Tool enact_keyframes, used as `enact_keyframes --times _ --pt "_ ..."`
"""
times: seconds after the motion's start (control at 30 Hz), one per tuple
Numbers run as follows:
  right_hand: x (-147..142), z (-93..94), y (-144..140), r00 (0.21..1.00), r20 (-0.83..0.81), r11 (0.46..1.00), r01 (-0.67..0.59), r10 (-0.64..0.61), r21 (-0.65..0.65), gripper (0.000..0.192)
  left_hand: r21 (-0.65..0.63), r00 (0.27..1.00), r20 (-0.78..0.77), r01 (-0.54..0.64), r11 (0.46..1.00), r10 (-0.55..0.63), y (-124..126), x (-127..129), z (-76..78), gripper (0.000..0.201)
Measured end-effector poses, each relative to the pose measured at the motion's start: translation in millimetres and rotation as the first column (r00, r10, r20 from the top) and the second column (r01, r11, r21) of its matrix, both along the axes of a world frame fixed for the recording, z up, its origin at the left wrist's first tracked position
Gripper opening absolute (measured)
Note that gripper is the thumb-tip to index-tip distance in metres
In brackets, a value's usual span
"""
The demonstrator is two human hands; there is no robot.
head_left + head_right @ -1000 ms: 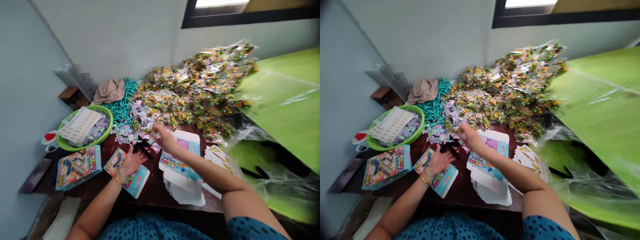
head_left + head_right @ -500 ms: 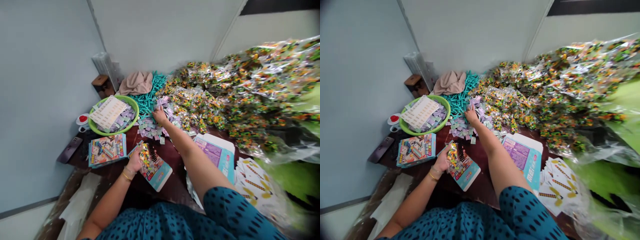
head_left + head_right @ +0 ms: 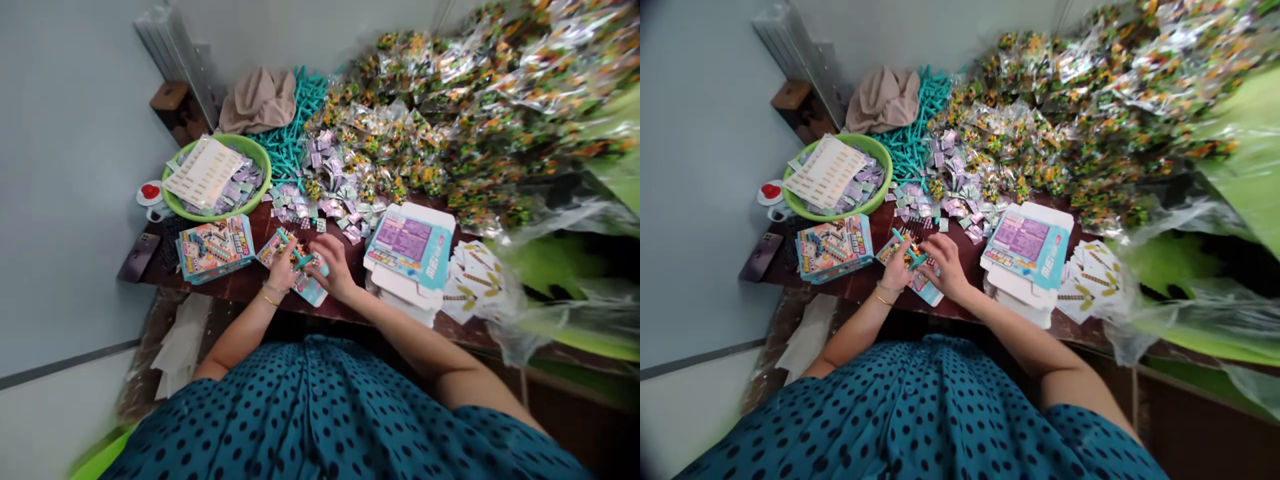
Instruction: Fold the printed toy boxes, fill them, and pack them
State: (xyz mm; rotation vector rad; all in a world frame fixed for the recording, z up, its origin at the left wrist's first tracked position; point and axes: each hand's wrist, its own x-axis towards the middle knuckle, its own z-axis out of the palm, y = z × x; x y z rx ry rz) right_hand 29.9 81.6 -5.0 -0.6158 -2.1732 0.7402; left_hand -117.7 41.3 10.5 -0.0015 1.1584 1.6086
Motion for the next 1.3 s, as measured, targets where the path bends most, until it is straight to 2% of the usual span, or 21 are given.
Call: enact_keyframes --times 0.03,0.1,0.17,0.23,0.27,0.33,0.4,0.43,0.47,0.5,0.57,0.63,0.7,0.77,0.83,0.87,0.9,1.0,1.07,1.17,1.3 --pt "-2 -4.3 -10 0.989 -0.087 0.977 0.103 -0.120 -0.186 0.072 0.033 0.999 -0.049 -0.013 0.999 0.015 -3 9 0.1 0.038" --pt "-6 -9.7 -28 0.946 -0.172 0.846 0.153 -0.275 -0.511 0.084 0.123 0.979 -0.204 -0.003 0.992 0.028 -11 25 -2.1 0.041" --pt "-4 -11.7 -42 0.918 -0.191 0.714 0.126 -0.347 -0.689 0.082 0.182 0.913 -0.407 0.104 0.978 -0.021 -22 35 -8.1 0.047" --pt "12 -12.6 -56 0.892 -0.175 0.632 0.146 -0.416 -0.761 0.078 0.142 0.751 -0.637 0.337 0.931 -0.175 -36 36 -16.3 0.061" --pt "26 -13.6 -62 0.879 -0.158 0.605 0.171 -0.451 -0.777 0.076 0.078 0.596 -0.763 0.469 0.880 -0.251 -44 33 -20.6 0.073" --pt "63 -18.3 -78 0.865 -0.089 0.559 0.237 -0.494 -0.794 0.073 -0.143 0.144 -0.942 0.644 0.752 -0.303 -59 25 -28.5 0.096" --pt "100 -25.8 -94 0.859 0.005 0.508 0.308 -0.512 -0.805 0.071 -0.371 -0.281 -0.928 0.640 0.673 -0.244 -69 16 -34.5 0.099" --pt "116 -29.3 -102 0.857 0.047 0.485 0.335 -0.514 -0.808 0.071 -0.446 -0.416 -0.883 0.602 0.663 -0.216 -71 12 -36.2 0.091" --pt "129 -31.6 -109 0.855 0.075 0.469 0.353 -0.513 -0.810 0.070 -0.486 -0.495 -0.846 0.561 0.671 -0.199 -72 10 -36.7 0.079" --pt "136 -32.0 -114 0.855 0.088 0.461 0.359 -0.512 -0.811 0.069 -0.488 -0.524 -0.831 0.529 0.694 -0.186 -72 8 -35.8 0.067" --pt "137 -26.1 -118 0.869 0.067 0.479 0.333 -0.490 -0.812 0.065 -0.395 -0.469 -0.870 0.486 0.780 -0.148 -69 5 -28.9 0.050" --pt "121 -12.4 -111 0.905 0.013 0.530 0.261 -0.425 -0.807 0.061 -0.225 -0.332 -0.941 0.472 0.853 -0.065 -67 2 -16.5 0.047" --pt "98 4.4 -93 0.937 -0.037 0.557 0.174 -0.346 -0.812 0.059 -0.077 -0.186 -0.982 0.490 0.869 0.018 -67 0 -2.9 0.051" --pt "79 19.8 -68 0.953 -0.043 0.507 0.122 -0.301 -0.853 0.061 0.009 -0.090 -0.994 0.496 0.868 0.062 -67 -2 7.0 0.054" --pt "69 31.6 -45 0.969 0.002 0.437 0.113 -0.247 -0.892 0.063 0.031 -0.073 -0.995 0.476 0.879 0.075 -66 -2 10.3 0.054" --pt "66 36.2 -36 0.977 0.038 0.428 0.127 -0.210 -0.895 0.063 0.026 -0.089 -0.993 0.466 0.884 0.076 -65 0 9.8 0.055" --pt "65 40.1 -28 0.983 0.082 0.448 0.149 -0.167 -0.881 0.062 0.018 -0.111 -0.991 0.465 0.885 0.078 -64 2 8.4 0.055" --pt "62 51.0 -10 0.974 0.213 0.606 0.217 -0.080 -0.765 0.051 -0.033 -0.168 -0.984 0.499 0.866 0.059 -59 13 3.8 0.055" --pt "59 58.8 1 0.957 0.282 0.677 0.252 -0.068 -0.692 0.044 -0.058 -0.173 -0.984 0.495 0.867 0.032 -57 18 3.8 0.056" --pt "55 70.3 22 0.945 0.323 0.693 0.272 -0.060 -0.668 0.034 -0.054 -0.131 -0.991 0.470 0.881 0.009 -55 19 8.0 0.056" --pt "45 76.1 37 0.985 0.172 0.695 0.141 -0.026 -0.705 0.027 0.005 -0.032 -0.999 0.429 0.903 0.021 -52 15 14.4 0.057"
